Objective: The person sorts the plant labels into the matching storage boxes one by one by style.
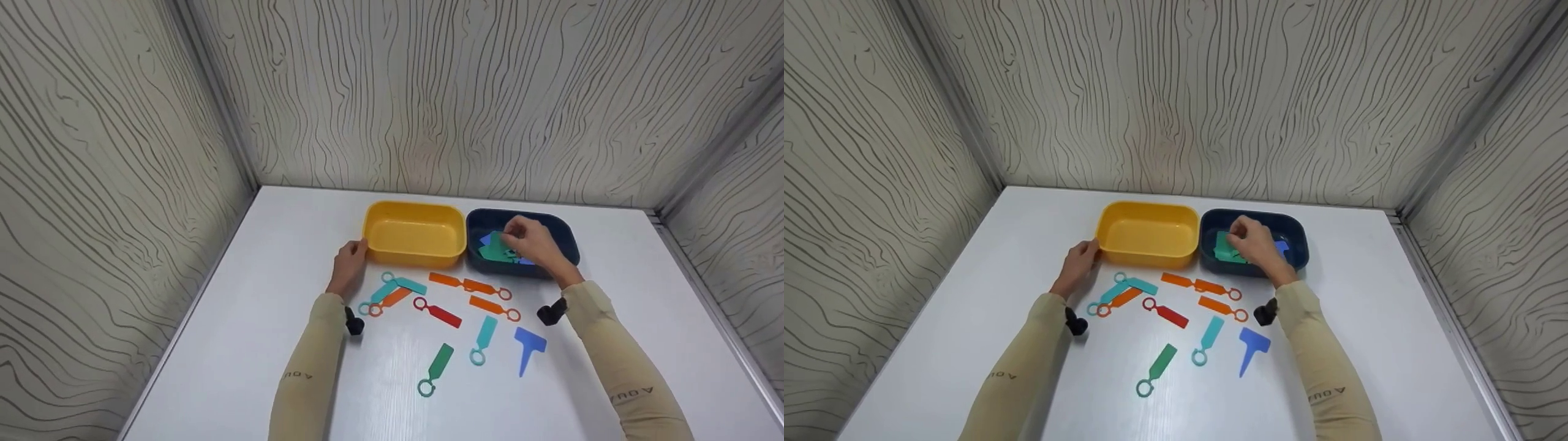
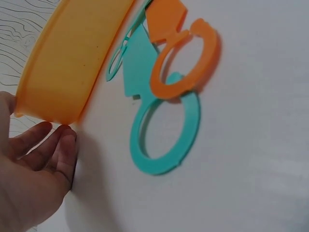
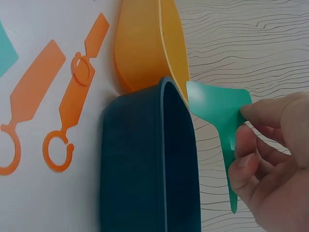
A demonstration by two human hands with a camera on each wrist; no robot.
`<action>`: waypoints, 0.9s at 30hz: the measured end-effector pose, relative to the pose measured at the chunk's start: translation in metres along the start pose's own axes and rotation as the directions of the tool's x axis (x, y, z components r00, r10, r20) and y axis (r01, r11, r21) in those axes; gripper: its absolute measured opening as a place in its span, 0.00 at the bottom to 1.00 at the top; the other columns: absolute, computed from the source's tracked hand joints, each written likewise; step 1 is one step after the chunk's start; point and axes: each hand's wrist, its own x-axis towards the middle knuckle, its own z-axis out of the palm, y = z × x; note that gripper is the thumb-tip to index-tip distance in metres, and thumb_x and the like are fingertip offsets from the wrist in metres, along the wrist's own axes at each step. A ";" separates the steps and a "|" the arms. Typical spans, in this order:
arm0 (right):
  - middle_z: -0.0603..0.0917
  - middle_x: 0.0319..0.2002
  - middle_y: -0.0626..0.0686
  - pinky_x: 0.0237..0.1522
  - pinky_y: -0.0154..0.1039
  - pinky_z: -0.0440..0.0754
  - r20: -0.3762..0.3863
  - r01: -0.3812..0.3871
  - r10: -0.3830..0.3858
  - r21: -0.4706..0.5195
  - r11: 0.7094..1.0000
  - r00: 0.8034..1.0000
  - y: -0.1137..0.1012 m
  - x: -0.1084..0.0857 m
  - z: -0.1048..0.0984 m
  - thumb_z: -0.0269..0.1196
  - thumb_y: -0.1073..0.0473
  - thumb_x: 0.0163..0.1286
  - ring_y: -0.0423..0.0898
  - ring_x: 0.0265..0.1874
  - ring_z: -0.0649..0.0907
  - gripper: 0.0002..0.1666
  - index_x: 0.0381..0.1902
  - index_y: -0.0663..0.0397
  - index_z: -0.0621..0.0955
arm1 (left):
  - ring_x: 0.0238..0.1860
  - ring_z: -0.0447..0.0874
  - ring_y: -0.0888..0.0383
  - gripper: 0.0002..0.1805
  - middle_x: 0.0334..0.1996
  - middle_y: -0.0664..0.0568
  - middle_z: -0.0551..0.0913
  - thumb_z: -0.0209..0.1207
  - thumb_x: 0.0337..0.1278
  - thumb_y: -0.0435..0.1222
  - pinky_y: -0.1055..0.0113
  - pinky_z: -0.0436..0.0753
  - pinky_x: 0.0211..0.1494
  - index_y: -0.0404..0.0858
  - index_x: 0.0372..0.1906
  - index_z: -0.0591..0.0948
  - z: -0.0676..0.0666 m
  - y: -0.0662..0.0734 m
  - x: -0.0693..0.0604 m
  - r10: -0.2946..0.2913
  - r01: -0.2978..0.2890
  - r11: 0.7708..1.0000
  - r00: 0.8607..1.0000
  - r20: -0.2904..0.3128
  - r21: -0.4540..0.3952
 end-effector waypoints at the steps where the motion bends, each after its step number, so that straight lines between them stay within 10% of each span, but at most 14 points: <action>1: 0.83 0.36 0.58 0.29 0.35 0.81 -0.003 -0.006 0.006 0.008 1.000 1.000 0.001 0.003 0.001 0.61 0.58 0.70 0.47 0.26 0.81 0.09 0.42 0.58 0.78 | 0.54 0.75 0.54 0.29 0.53 0.54 0.79 0.44 0.67 0.64 0.53 0.70 0.70 0.48 0.56 0.76 0.000 0.000 0.000 0.003 -0.003 1.000 1.000 -0.001 0.000; 8: 0.83 0.35 0.59 0.26 0.35 0.79 -0.016 -0.051 0.052 0.028 0.998 0.999 0.009 0.017 0.007 0.60 0.57 0.71 0.57 0.28 0.83 0.10 0.42 0.59 0.78 | 0.52 0.76 0.54 0.27 0.50 0.54 0.80 0.44 0.69 0.62 0.54 0.72 0.68 0.49 0.57 0.76 0.001 -0.001 0.002 0.015 -0.015 1.000 1.000 -0.012 0.006; 18: 0.80 0.36 0.57 0.29 0.36 0.77 -0.013 -0.112 0.112 0.017 0.994 0.994 0.013 0.028 0.013 0.59 0.56 0.71 0.43 0.26 0.78 0.10 0.44 0.58 0.77 | 0.56 0.75 0.54 0.28 0.54 0.53 0.79 0.45 0.68 0.62 0.52 0.69 0.70 0.49 0.58 0.76 0.001 -0.001 0.003 0.014 -0.014 1.000 1.000 -0.022 0.015; 27: 0.80 0.48 0.64 0.32 0.44 0.82 0.034 -0.157 0.155 0.070 0.985 0.987 0.016 0.034 0.016 0.56 0.55 0.74 0.58 0.37 0.84 0.21 0.59 0.63 0.73 | 0.55 0.75 0.54 0.28 0.53 0.53 0.79 0.45 0.68 0.61 0.53 0.70 0.70 0.47 0.57 0.76 0.001 -0.001 0.004 0.002 -0.002 1.000 1.000 -0.026 0.015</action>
